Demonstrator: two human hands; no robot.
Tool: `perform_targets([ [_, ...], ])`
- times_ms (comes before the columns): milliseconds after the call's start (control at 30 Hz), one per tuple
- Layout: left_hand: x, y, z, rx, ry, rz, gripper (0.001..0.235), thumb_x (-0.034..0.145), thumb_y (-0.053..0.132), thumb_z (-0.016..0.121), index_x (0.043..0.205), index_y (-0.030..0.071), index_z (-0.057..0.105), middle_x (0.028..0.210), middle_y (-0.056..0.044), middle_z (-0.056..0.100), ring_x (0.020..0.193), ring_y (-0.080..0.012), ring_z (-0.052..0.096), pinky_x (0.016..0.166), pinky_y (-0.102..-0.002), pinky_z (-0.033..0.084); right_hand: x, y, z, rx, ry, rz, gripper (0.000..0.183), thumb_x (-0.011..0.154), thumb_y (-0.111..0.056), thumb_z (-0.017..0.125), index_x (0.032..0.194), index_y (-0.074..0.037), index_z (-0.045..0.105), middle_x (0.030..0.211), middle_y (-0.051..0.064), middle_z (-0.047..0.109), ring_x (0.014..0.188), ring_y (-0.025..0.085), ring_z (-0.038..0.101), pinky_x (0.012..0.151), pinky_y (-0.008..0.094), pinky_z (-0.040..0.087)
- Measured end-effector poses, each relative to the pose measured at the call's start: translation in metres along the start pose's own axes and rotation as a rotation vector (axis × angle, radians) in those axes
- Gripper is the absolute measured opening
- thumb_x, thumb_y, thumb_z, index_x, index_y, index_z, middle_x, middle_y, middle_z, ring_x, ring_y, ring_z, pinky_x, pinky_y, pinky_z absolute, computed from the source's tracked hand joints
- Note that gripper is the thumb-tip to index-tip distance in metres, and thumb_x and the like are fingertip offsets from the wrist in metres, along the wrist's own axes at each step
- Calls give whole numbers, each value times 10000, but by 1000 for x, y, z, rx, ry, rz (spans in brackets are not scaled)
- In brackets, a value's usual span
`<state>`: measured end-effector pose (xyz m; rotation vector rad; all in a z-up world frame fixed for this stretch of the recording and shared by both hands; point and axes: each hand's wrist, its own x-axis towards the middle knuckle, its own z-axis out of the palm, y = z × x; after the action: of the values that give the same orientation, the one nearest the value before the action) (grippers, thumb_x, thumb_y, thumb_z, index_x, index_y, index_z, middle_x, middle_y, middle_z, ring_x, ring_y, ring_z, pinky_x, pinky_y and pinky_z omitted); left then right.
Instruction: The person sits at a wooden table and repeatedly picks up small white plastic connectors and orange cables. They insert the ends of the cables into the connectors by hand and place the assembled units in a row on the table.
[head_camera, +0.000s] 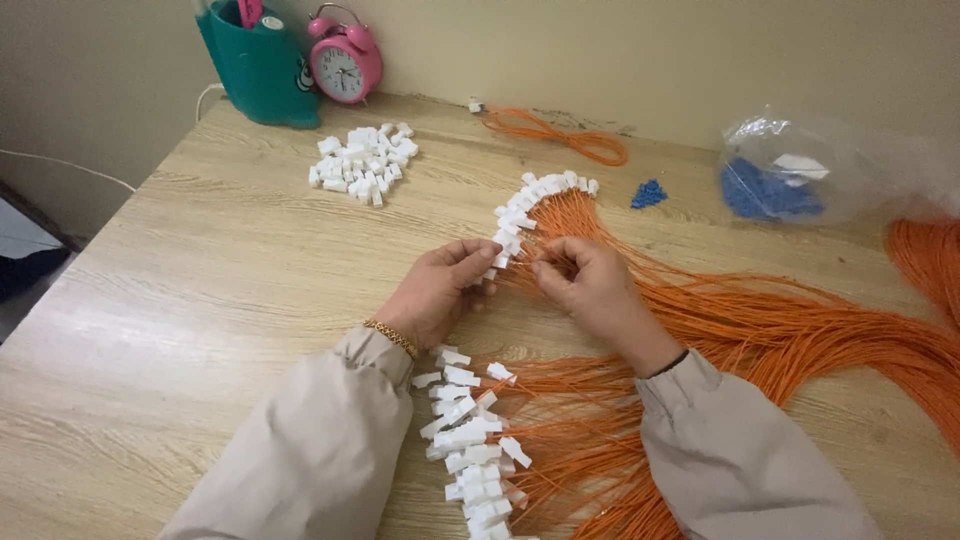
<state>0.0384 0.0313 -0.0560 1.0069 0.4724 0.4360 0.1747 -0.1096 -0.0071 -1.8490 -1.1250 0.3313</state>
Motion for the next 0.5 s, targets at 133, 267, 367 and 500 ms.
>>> perform_targets([
  [133,-4,2,5,-2,11,6,275,906,263,682,1109,88,620,839,-53,655,711,-155,671,497,-222,531,-2,3,0,-14,24,-23,160,785,-144,750,911,-47,727,752,116,696,728,171,629,663,320,513],
  [267,2,-4,2,10,19,9,291,913,248,671,1143,81,610,891,-39,652,729,-147,675,503,-211,535,-1,7,0,98,-28,-16,131,815,-125,715,918,-46,723,712,43,641,723,127,559,653,278,484],
  [367,2,-4,2,26,22,13,296,920,241,662,1151,65,607,910,-43,642,740,-154,674,509,-213,536,-3,0,-2,83,-26,-7,134,823,-118,707,928,-38,723,711,64,655,707,138,574,647,286,491],
  [500,-1,-3,4,6,25,9,294,907,245,681,1135,70,619,935,-44,652,738,-166,677,507,-226,543,-8,-20,-7,7,-19,-2,142,840,-113,691,944,-26,734,735,110,694,700,164,624,639,313,511],
])
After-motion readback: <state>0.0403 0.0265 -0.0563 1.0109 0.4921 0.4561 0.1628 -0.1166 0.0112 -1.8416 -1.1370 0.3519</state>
